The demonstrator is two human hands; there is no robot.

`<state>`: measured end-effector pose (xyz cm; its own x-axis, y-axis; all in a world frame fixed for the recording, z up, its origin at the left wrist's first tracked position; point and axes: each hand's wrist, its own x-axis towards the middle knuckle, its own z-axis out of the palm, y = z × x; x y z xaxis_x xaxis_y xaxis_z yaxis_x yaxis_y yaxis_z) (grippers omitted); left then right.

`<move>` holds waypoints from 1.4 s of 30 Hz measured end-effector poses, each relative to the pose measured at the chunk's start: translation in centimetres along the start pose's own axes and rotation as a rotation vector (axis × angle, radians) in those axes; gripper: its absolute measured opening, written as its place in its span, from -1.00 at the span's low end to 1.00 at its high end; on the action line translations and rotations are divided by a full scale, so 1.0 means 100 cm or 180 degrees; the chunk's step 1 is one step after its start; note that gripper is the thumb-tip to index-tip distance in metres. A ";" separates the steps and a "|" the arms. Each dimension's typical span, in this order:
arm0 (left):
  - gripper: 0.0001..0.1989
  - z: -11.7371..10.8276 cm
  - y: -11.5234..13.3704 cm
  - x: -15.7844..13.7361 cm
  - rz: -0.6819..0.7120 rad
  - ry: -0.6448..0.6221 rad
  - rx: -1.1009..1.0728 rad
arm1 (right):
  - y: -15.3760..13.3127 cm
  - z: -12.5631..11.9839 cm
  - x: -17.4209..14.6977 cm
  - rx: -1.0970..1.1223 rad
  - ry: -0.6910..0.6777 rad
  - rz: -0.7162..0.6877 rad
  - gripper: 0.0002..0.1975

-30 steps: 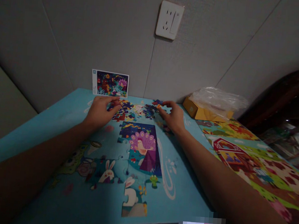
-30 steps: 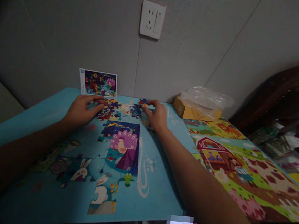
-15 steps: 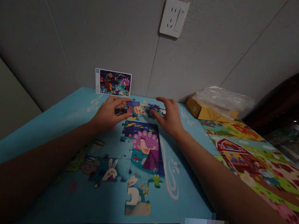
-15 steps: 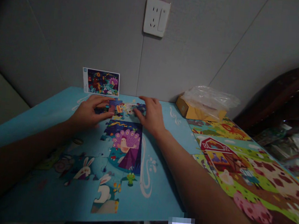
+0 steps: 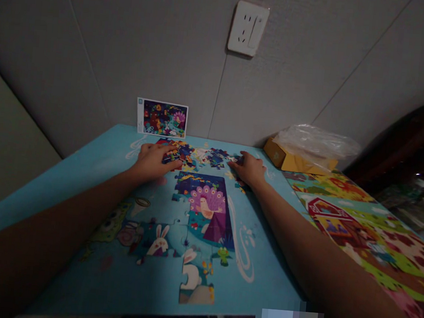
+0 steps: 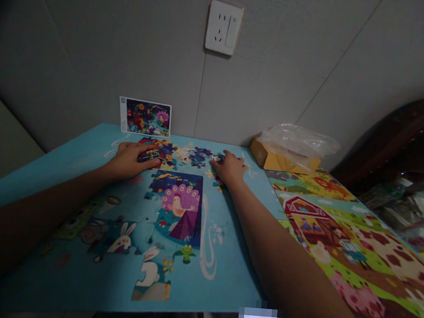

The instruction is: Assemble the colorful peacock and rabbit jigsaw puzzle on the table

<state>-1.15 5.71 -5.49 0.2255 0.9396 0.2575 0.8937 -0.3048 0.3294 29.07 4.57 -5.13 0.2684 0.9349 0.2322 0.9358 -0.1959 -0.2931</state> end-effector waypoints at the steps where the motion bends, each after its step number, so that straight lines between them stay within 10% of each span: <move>1: -0.31 0.000 0.000 0.000 -0.0020 -0.0019 0.0004 | 0.000 0.000 0.001 0.0030 -0.0031 -0.0052 -0.39; 18: -0.52 -0.011 0.014 -0.009 0.0831 0.0638 -0.0802 | -0.008 -0.010 -0.005 0.1398 0.0411 -0.0897 -0.67; 27: -0.58 -0.019 0.048 -0.024 0.0397 -0.0493 -0.2948 | -0.045 -0.014 -0.052 0.3772 -0.1153 -0.1653 -0.62; 42: -0.62 -0.015 0.048 -0.029 0.0488 -0.1383 -0.3042 | -0.055 -0.007 -0.058 0.4152 -0.1091 -0.1097 -0.57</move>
<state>1.86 1.25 -3.29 0.5980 0.7982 0.0722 0.2103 -0.2432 0.9469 22.55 0.00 -4.23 -0.1757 0.9413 0.2882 0.0055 0.2936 -0.9559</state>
